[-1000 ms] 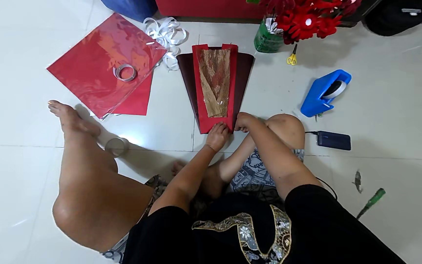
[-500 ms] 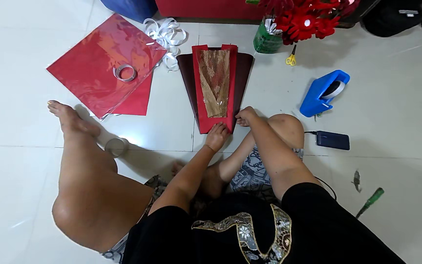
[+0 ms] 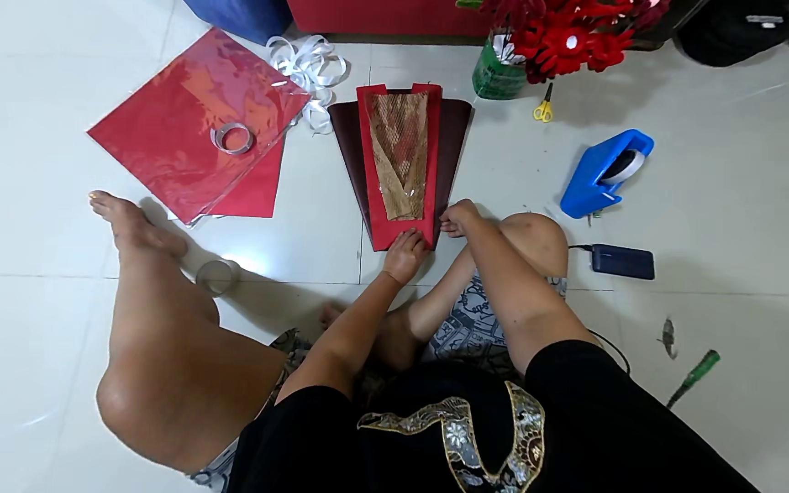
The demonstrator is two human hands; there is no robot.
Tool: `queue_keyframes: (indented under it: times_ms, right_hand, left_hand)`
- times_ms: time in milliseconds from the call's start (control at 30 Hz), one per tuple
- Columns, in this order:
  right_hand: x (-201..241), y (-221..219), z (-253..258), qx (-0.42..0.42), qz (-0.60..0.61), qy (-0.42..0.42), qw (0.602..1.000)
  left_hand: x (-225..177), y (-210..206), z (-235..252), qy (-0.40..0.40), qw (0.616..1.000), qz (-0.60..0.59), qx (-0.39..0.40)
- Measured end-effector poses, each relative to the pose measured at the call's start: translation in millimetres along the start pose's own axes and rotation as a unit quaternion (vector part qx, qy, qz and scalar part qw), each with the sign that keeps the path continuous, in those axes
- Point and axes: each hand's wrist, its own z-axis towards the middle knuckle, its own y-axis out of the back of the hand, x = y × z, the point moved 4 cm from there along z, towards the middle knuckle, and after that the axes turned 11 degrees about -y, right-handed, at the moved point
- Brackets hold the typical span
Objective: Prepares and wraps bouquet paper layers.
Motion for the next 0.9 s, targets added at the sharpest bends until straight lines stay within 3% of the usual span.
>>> queue_keyframes:
  times_ms: [900]
  right_hand:
    - [2.6,-2.0,1.3,0.000,0.001,0.013,1.000]
  left_hand:
    - [2.4,-0.2,0.7,0.004,1.000,-0.004,-0.006]
